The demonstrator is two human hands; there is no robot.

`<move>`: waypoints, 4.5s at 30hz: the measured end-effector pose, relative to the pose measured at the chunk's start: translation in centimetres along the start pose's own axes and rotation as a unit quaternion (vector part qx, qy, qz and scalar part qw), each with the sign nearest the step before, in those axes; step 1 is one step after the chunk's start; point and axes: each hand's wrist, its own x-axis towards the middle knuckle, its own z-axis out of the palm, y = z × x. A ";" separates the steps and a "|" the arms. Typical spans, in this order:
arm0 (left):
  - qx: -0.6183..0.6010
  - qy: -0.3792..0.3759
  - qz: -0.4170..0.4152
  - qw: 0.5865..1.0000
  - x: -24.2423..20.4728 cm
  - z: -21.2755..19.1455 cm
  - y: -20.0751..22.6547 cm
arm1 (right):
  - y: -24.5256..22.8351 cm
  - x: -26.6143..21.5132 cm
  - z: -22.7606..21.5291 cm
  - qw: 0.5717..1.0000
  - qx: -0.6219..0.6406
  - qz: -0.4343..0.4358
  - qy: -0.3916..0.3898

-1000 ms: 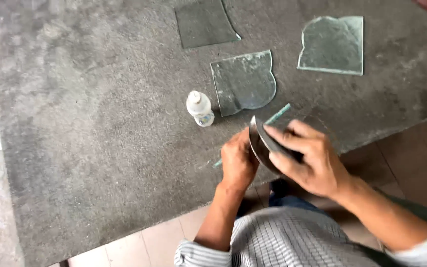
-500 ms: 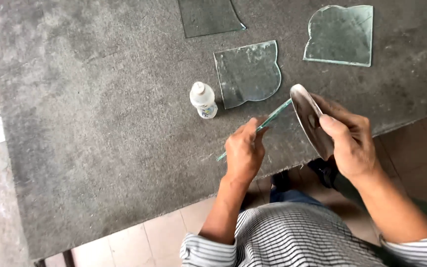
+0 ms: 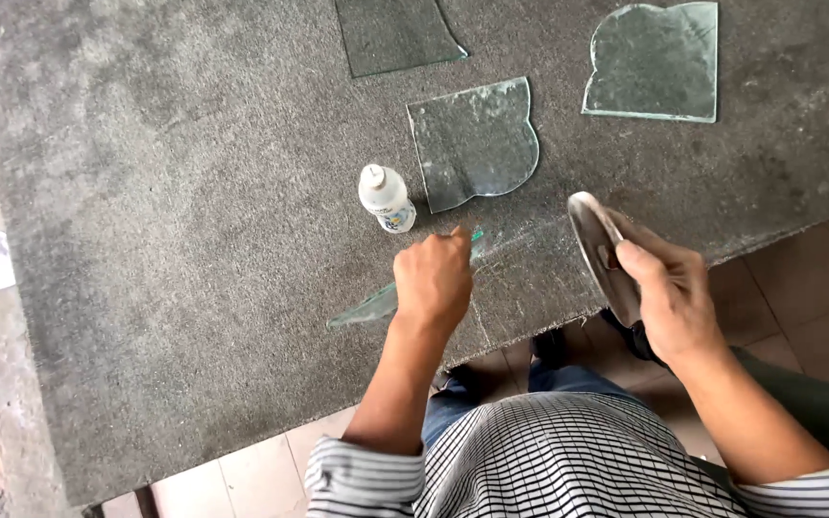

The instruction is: Sanding the sharp edges of glass pieces using a sanding block

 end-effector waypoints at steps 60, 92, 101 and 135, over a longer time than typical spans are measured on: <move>-0.499 0.214 -0.080 0.836 -7.9 4.2 -7.5 | 11.6 0.8 -0.6 0.958 -0.003 0.258 0.129; -0.034 -0.007 -0.014 0.999 -0.9 -0.5 1.1 | 3.4 4.0 6.1 0.971 -0.227 -0.065 -0.044; -0.049 0.019 -0.014 0.999 0.0 0.3 0.4 | -0.4 5.1 4.4 0.978 -0.201 0.006 -0.063; -0.056 -0.009 -0.011 0.998 0.4 0.2 -0.3 | 1.9 7.3 5.6 0.967 -0.248 0.065 0.001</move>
